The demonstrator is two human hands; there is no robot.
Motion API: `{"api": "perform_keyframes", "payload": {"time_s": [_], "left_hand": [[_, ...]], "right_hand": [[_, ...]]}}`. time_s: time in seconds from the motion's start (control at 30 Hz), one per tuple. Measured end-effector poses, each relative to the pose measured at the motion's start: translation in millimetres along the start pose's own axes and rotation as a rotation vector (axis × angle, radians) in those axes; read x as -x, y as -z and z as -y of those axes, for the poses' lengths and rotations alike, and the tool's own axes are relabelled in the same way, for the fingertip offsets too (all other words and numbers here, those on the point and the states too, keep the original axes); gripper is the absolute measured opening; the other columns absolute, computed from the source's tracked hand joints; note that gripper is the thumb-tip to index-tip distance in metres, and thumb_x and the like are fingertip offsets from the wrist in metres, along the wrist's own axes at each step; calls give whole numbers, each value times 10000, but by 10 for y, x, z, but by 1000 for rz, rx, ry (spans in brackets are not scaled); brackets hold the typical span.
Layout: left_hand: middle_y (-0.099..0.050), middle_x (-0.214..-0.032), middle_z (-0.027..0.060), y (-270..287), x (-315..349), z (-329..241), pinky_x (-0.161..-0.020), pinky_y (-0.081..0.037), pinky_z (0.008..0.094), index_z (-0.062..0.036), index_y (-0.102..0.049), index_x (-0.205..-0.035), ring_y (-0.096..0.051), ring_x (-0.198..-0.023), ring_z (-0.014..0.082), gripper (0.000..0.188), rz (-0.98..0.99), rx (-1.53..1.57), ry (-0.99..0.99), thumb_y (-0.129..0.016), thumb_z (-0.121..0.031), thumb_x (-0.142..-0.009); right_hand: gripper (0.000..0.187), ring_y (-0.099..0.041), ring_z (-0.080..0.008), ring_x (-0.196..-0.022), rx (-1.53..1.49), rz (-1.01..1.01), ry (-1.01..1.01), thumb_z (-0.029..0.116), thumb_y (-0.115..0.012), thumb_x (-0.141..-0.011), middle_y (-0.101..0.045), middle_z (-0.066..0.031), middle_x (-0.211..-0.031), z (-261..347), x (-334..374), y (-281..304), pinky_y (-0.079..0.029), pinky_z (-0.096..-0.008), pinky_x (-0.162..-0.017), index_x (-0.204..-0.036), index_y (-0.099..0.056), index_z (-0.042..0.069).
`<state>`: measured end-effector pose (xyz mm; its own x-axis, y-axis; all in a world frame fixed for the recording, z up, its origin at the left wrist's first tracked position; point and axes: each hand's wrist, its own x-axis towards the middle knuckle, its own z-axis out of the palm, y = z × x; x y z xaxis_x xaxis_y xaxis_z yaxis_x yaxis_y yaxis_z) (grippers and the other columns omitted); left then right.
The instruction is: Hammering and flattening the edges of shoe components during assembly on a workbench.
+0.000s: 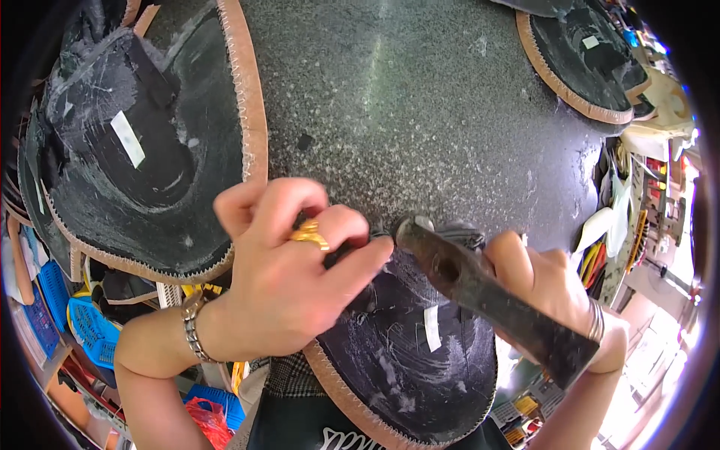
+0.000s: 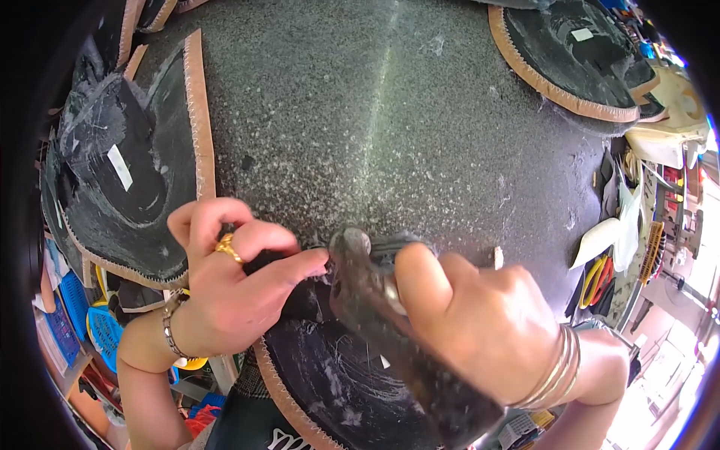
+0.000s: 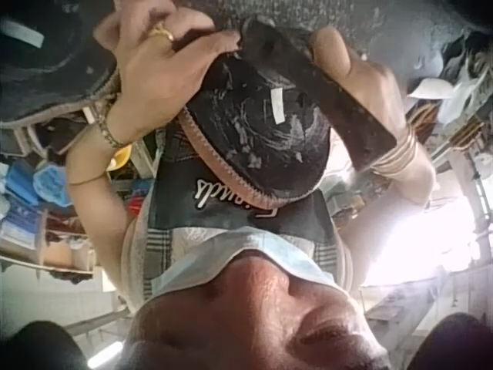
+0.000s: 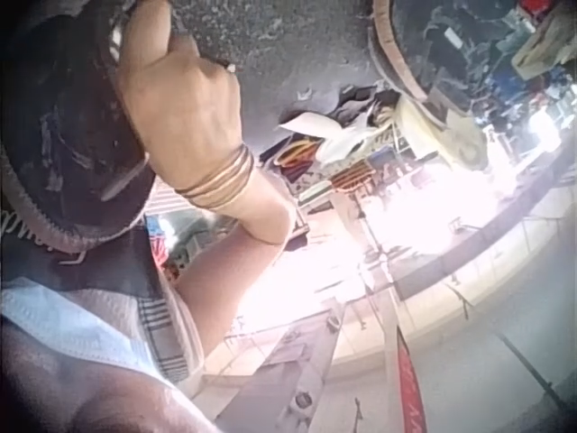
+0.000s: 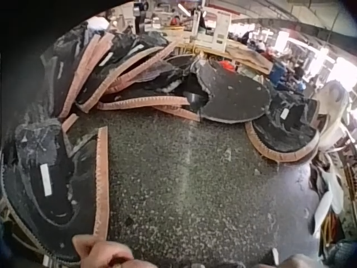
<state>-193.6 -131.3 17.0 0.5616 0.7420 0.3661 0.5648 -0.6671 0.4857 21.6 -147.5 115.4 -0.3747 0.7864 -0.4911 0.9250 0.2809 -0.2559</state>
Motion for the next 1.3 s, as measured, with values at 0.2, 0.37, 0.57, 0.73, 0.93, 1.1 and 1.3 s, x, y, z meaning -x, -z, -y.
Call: {"api": "perform_keyframes", "payload": {"time_s": [0.2, 0.37, 0.57, 0.73, 0.93, 1.1, 1.3], "left_hand": [[-571, -762, -104, -55, 73, -4, -767, -257, 346, -186, -729, -854, -425, -825, 199, 307, -47, 88, 139, -816, -205, -560], [-568, -766, -105, -79, 106, -43, -765, -253, 350, -194, -726, -844, -423, -832, 201, 295, -67, 49, 198, -812, -202, -562], [-565, -769, -108, -31, 27, 0, -764, -248, 365, -215, -723, -868, -428, -838, 200, 315, 2, 76, 139, -799, -180, -564], [-558, -804, -123, -17, 70, -48, -760, -233, 401, -238, -722, -873, -424, -869, 199, 296, 25, -92, 36, -763, -188, -584], [-550, -803, -126, -3, 134, -29, -762, -235, 395, -251, -719, -886, -417, -879, 200, 308, 20, -139, 58, -771, -200, -586], [-550, -795, -108, -20, 126, -130, -779, -253, 376, -207, -720, -893, -413, -873, 208, 302, -42, -87, 167, -794, -204, -601], [-553, -781, -90, -82, 243, -146, -785, -260, 365, -168, -716, -928, -406, -871, 217, 334, -94, -24, 217, -808, -193, -609]], "right_hand": [[221, -548, -295, -586, -177, 42, -36, -2, -635, -692, -500, -113, -813, -99, -48, -87, -435, -384, -530, -894, -554, 33], [226, -542, -349, -617, -29, -268, 107, -2, -632, -672, -537, -122, -842, -58, 17, -69, -437, -399, -561, -872, -534, 34], [205, -559, -320, -661, -198, 22, -59, 5, -637, -698, -514, -125, -837, -169, 107, -122, -433, -411, -572, -890, -566, 26], [141, -529, -321, -570, -92, -363, -37, 33, -600, -744, -524, -121, -787, -136, 86, -198, -425, -401, -542, -877, -553, 42], [237, -566, -351, -582, 19, 45, 1, 55, -631, -716, -532, -125, -737, 37, -102, 85, -443, -437, -538, -924, -518, 47], [300, -584, -361, -579, 41, -5, 40, 42, -645, -683, -527, -140, -630, 24, -7, -102, -446, -432, -514, -944, -498, 20], [321, -568, -351, -592, -181, -16, 104, 11, -654, -655, -544, -137, -768, -94, -31, -141, -445, -423, -534, -942, -509, 21]]}}
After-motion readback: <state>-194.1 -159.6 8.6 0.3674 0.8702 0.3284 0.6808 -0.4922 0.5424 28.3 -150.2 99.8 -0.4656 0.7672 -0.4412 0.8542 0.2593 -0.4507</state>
